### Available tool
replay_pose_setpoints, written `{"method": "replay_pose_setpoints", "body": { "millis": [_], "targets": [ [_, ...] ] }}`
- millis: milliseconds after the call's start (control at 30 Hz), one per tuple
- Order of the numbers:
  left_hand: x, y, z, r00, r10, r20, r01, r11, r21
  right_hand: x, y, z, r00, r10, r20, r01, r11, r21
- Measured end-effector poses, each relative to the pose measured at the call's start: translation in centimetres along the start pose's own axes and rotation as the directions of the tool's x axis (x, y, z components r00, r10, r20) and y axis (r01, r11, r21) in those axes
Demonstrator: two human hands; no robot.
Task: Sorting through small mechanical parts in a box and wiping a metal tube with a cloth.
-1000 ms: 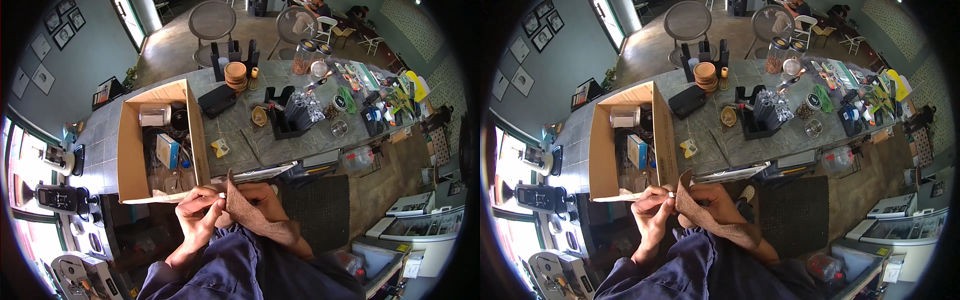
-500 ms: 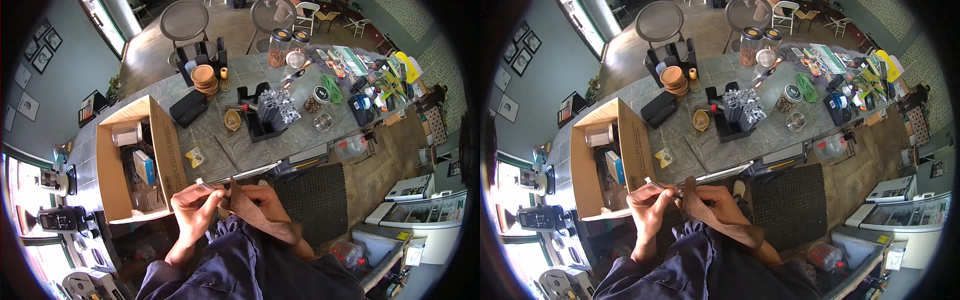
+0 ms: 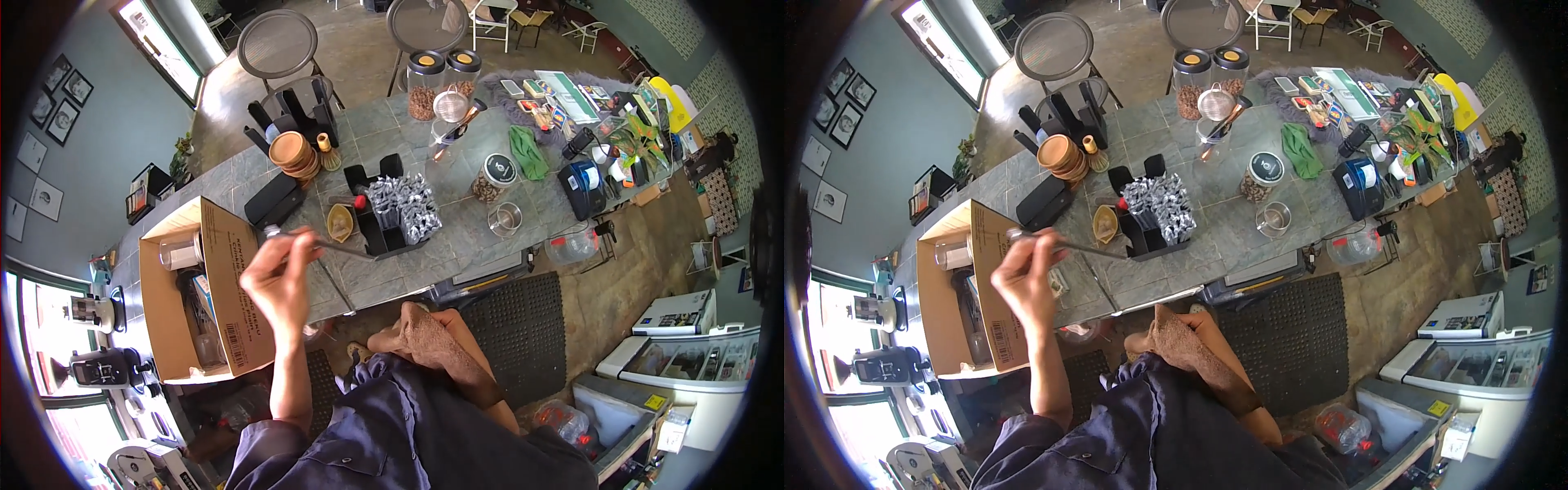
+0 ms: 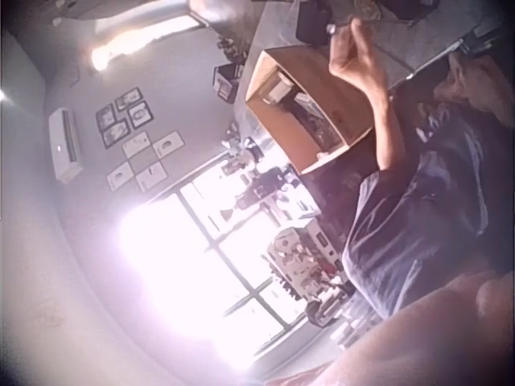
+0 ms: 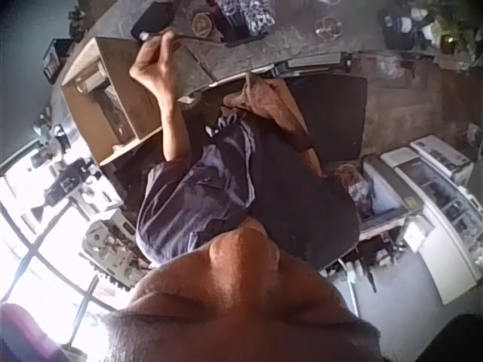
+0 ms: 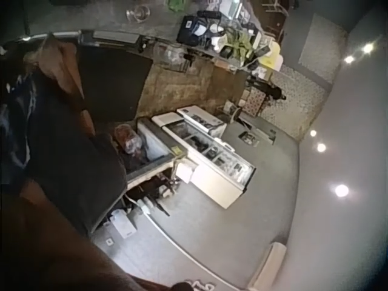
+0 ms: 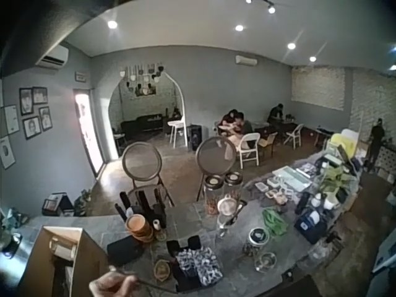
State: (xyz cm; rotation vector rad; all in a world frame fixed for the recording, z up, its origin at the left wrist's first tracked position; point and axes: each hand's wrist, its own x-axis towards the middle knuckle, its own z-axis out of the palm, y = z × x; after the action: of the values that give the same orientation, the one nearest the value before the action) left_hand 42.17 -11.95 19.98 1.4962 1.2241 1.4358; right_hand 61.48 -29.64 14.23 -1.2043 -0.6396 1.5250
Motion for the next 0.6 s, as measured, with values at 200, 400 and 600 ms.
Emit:
{"method": "replay_pose_setpoints", "body": {
  "millis": [200,400,600],
  "targets": [
    [-0.2,-7.3,7.1,0.975,0.205,0.090,-0.218,0.959,0.183,2.9,0.7,-5.2,0.966,0.161,0.200,-0.140,0.984,-0.114],
    [0.1,-9.6,10.1,0.987,0.160,0.034,-0.164,0.963,0.212,3.5,2.1,-7.8,0.978,0.093,0.187,-0.067,0.988,-0.137],
    [0.2,-10.9,10.9,0.964,0.264,-0.023,-0.250,0.935,0.250,3.6,1.0,-9.0,0.974,0.065,0.216,-0.038,0.991,-0.130]
  ]
}}
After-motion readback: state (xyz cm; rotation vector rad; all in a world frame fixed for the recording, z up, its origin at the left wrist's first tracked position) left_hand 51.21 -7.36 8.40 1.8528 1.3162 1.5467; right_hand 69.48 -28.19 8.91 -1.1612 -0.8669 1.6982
